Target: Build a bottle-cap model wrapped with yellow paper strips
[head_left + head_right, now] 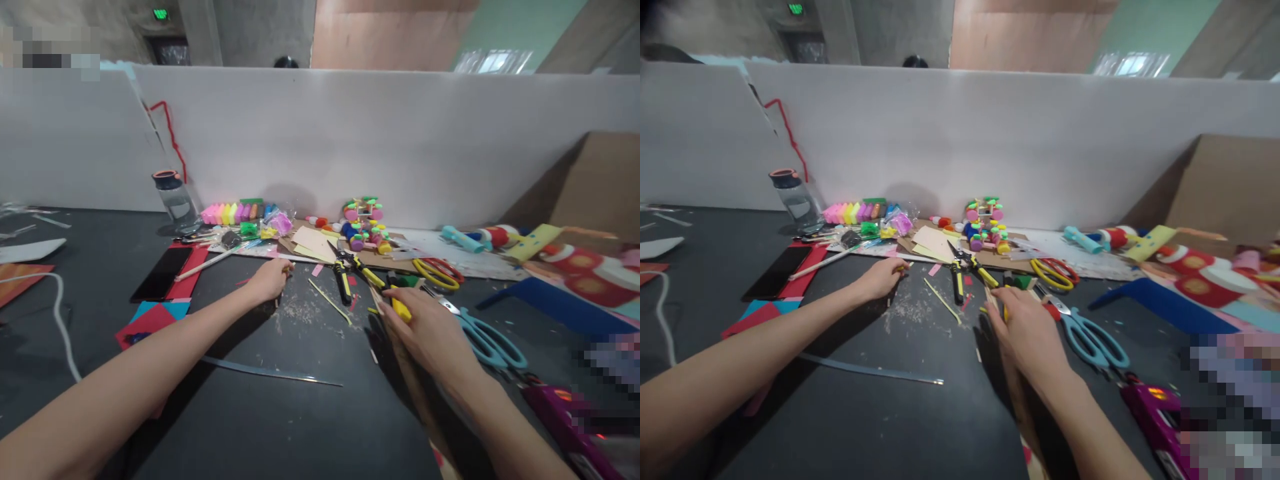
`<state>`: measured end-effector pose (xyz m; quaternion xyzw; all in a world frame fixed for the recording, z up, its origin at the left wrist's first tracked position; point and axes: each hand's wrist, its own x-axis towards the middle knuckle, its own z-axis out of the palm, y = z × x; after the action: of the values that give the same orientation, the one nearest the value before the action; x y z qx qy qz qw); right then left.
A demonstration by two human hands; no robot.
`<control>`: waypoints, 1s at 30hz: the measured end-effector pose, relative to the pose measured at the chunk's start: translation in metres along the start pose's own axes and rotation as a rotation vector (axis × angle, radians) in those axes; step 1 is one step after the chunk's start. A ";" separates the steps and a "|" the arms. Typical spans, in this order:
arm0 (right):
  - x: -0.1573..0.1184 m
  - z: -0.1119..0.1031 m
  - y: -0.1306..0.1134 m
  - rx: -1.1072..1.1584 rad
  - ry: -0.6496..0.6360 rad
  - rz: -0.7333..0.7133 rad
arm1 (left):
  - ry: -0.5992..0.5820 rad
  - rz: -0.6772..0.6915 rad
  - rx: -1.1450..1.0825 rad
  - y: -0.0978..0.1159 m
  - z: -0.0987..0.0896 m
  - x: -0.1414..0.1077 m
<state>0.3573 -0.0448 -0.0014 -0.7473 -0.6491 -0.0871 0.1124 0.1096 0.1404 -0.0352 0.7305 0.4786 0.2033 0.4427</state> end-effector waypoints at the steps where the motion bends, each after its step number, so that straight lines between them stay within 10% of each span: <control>1: -0.001 -0.002 0.008 -0.024 -0.004 0.066 | 0.001 0.047 0.072 -0.001 0.001 0.001; 7: -0.001 -0.009 0.037 -0.152 -0.132 0.348 | 0.047 0.290 0.394 -0.003 0.008 -0.002; 15: -0.004 0.000 0.018 -0.210 -0.290 0.370 | 0.129 0.467 0.620 0.018 0.019 -0.024; 30: -0.006 -0.010 0.039 -0.197 -0.143 0.429 | 0.038 0.451 0.584 0.047 0.064 -0.026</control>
<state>0.3956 -0.0581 0.0048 -0.8797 -0.4701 -0.0710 0.0084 0.1687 0.0815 -0.0257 0.9094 0.3513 0.1641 0.1507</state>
